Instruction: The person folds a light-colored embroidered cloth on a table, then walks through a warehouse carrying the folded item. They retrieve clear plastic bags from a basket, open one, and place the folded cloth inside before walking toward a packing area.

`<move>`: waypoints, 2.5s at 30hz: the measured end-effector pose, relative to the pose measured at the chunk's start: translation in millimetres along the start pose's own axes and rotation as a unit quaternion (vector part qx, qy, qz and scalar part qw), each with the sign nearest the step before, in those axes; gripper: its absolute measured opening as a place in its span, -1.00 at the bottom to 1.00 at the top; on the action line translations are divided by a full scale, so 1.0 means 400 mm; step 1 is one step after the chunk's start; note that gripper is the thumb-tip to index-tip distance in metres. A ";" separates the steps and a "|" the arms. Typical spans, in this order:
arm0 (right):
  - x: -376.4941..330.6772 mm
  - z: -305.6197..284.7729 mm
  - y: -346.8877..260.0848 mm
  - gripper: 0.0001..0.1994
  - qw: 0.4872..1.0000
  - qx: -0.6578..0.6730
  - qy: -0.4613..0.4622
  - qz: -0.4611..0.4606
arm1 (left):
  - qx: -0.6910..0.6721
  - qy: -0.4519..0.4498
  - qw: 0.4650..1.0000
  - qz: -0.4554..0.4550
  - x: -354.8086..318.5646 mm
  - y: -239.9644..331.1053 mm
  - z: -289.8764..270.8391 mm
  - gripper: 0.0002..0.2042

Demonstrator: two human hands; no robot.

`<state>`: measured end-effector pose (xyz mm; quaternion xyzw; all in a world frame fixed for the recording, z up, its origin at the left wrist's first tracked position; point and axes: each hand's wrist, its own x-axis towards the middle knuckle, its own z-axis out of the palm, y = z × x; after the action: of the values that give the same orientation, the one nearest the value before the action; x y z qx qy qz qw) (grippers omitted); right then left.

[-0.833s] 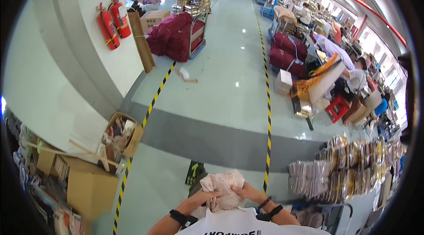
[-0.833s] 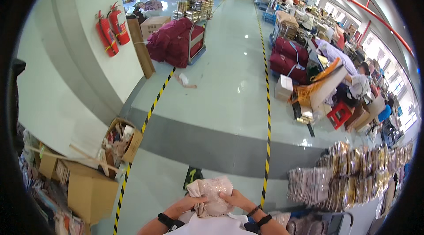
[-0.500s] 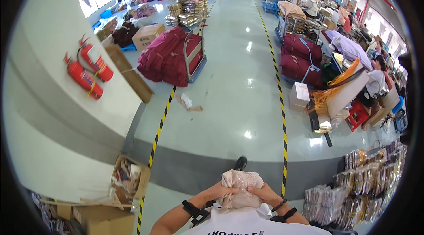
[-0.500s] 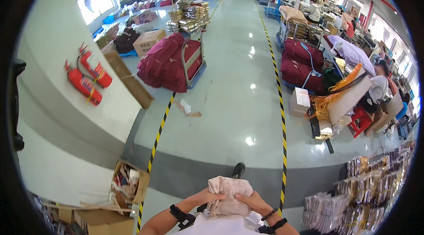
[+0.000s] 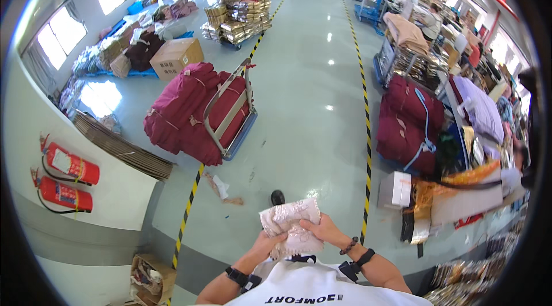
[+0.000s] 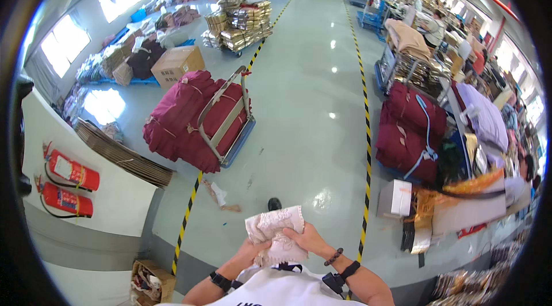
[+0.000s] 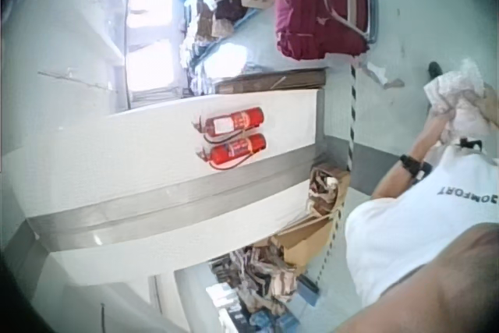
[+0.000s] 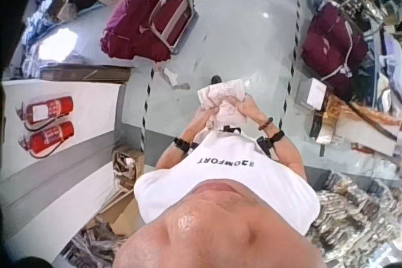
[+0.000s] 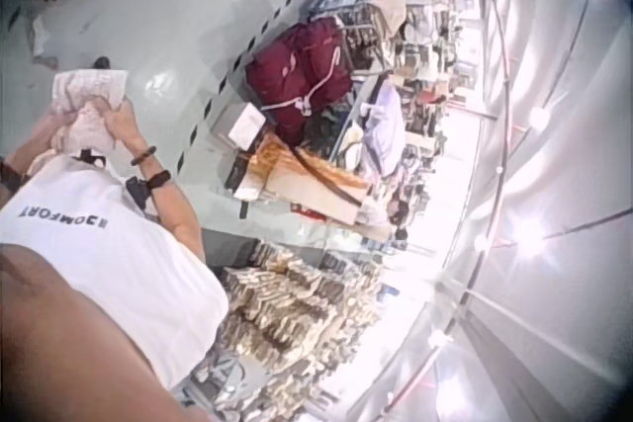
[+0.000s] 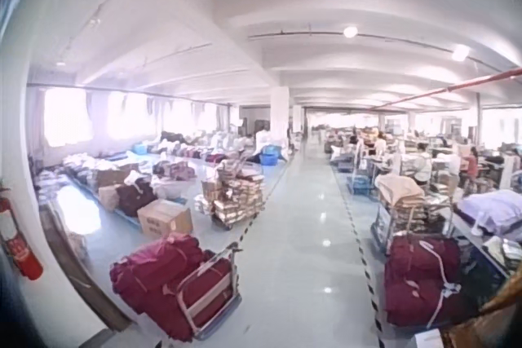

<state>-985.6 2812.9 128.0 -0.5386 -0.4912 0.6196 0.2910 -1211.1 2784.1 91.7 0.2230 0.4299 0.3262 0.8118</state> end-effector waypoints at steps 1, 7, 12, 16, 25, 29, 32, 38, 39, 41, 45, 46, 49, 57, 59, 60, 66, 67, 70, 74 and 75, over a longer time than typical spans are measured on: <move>0.106 -0.055 -0.003 -0.57 0.999 -0.033 -0.005 -0.020 | -0.004 0.022 1.000 -0.018 0.105 0.065 -0.002 -0.56; 0.535 -0.548 0.262 -0.59 0.980 -0.130 0.130 0.076 | 0.060 0.041 0.997 0.004 0.727 0.520 0.031 -0.68; 0.618 -1.028 0.543 -0.74 0.674 -0.667 -0.233 0.214 | 0.166 0.054 0.982 0.074 1.251 0.886 0.029 -0.62; 0.923 -1.274 0.506 -0.71 0.828 -0.445 -0.052 0.337 | 0.360 0.077 0.928 0.061 1.639 1.083 -0.100 -0.65; 2.199 -1.815 -0.265 -0.77 0.971 -0.151 0.174 0.062 | 0.363 0.499 0.775 -0.140 2.078 1.147 -0.389 -0.57; 2.697 -2.040 -0.653 -0.69 0.955 -0.263 0.134 -0.014 | 0.321 0.483 0.773 -0.256 2.412 1.369 -0.331 -0.72; 2.974 -2.185 -0.786 -0.72 0.915 -0.397 0.046 -0.049 | 0.712 0.248 0.650 -0.095 2.826 1.563 -0.305 -0.71; 3.366 -2.655 -0.591 -0.74 0.969 -0.168 0.043 0.176 | 0.334 0.362 0.870 0.023 3.738 2.377 0.006 -0.66; 3.417 -2.751 -0.541 -0.74 0.965 -0.151 0.106 0.186 | 0.358 0.335 0.870 0.045 3.863 2.520 0.066 -0.65; 3.522 -2.927 -0.500 -0.74 0.921 -0.281 0.093 0.253 | 0.253 0.307 0.915 0.062 4.093 2.752 0.169 -0.65; 3.810 -3.192 -0.650 -0.74 0.875 -0.383 0.029 0.295 | 0.200 0.269 0.933 0.133 4.454 2.982 0.245 -0.67; 3.906 -3.245 -0.721 -0.74 0.873 -0.381 0.024 0.303 | 0.382 0.278 0.871 0.132 4.515 3.010 0.238 -0.67; 4.251 -3.407 -0.947 -0.74 0.897 -0.299 0.062 0.320 | 0.598 0.304 0.741 -0.037 4.646 3.063 0.222 -0.65; 5.228 -3.960 -1.298 -0.75 0.956 -0.232 0.148 0.098 | 0.628 0.387 0.657 -0.155 5.124 3.282 0.218 -0.58; 5.407 -4.055 -1.405 -0.75 0.962 -0.208 0.154 0.090 | 0.777 0.292 0.550 -0.096 5.361 3.456 0.244 -0.64; 5.484 -4.082 -1.485 -0.76 0.968 -0.147 0.157 0.130 | 0.756 0.247 0.588 -0.148 5.494 3.569 0.274 -0.68; 5.993 -4.147 -2.068 -0.83 0.994 -0.094 -0.038 0.048 | 0.251 0.416 0.867 0.109 6.325 4.330 0.472 -0.65; 6.095 -4.175 -2.134 -0.83 0.987 -0.135 -0.082 -0.014 | 0.251 0.399 0.876 0.100 6.441 4.444 0.499 -0.65; 6.408 -4.320 -2.277 -0.82 0.980 -0.172 -0.098 -0.025 | 0.247 0.375 0.892 0.055 6.728 4.712 0.575 -0.67; 6.795 -4.621 -2.466 -0.77 0.968 -0.162 -0.177 0.071 | 0.160 0.463 0.868 0.077 7.008 4.856 0.619 -0.65; 6.881 -4.695 -2.521 -0.77 0.958 -0.175 -0.205 0.098 | 0.187 0.507 0.841 0.029 7.059 4.853 0.614 -0.64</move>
<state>-54.5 6167.2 125.7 -0.4878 -0.5861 0.6465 0.0228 -481.1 6136.0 -90.4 0.1861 0.8275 0.3308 0.4138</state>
